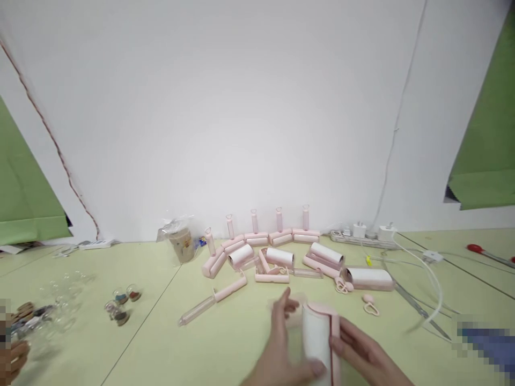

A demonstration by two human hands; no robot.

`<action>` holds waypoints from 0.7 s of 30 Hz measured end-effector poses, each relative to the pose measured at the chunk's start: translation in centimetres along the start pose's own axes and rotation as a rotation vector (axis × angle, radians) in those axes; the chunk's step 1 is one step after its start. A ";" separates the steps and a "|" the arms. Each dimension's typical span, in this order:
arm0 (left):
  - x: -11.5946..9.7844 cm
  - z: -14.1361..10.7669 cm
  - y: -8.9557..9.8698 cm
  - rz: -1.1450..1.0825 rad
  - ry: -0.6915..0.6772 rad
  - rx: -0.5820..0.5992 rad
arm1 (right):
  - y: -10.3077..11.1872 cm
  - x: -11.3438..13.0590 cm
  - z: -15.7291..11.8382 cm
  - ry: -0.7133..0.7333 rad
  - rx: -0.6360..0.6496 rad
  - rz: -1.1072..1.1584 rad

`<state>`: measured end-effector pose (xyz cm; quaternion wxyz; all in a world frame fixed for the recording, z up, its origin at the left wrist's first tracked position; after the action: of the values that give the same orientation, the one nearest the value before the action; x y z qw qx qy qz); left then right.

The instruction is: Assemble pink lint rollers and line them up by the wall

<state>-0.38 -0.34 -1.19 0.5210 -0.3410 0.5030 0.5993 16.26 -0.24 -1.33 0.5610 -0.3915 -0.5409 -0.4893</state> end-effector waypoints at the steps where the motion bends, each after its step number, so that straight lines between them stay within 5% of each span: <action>1: 0.6 0.7 0.9 0.035 -0.005 -0.018 | 0.7 0.7 0.8 0.047 -0.040 -0.069; 5: 3.9 2.3 3.3 0.197 0.127 -0.060 | 2.2 4.4 4.0 0.258 -0.122 -0.453; 9: 5.4 1.5 3.3 0.133 0.133 0.014 | -0.2 6.3 5.7 0.518 0.109 -0.793; 15: 5.3 0.4 3.3 -0.071 0.138 0.084 | -3.2 3.5 5.8 0.576 0.251 -0.899; 21: 5.0 0.7 3.5 -0.036 0.155 0.096 | -3.5 1.0 4.7 0.561 0.282 -0.898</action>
<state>-4.78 1.92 -4.78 0.5068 -0.3701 0.5637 0.5370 11.72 3.41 -0.11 0.4665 0.1024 -0.5449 -0.6892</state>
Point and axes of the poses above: each hand's wrist, its own z-axis towards the middle knuckle, its own y-axis out of the back of the hand, x = y × z, the point moved 3 cm from there along z, towards the middle knuckle, and after that the axes turned 11 degrees about -x, right-handed, at the moved point
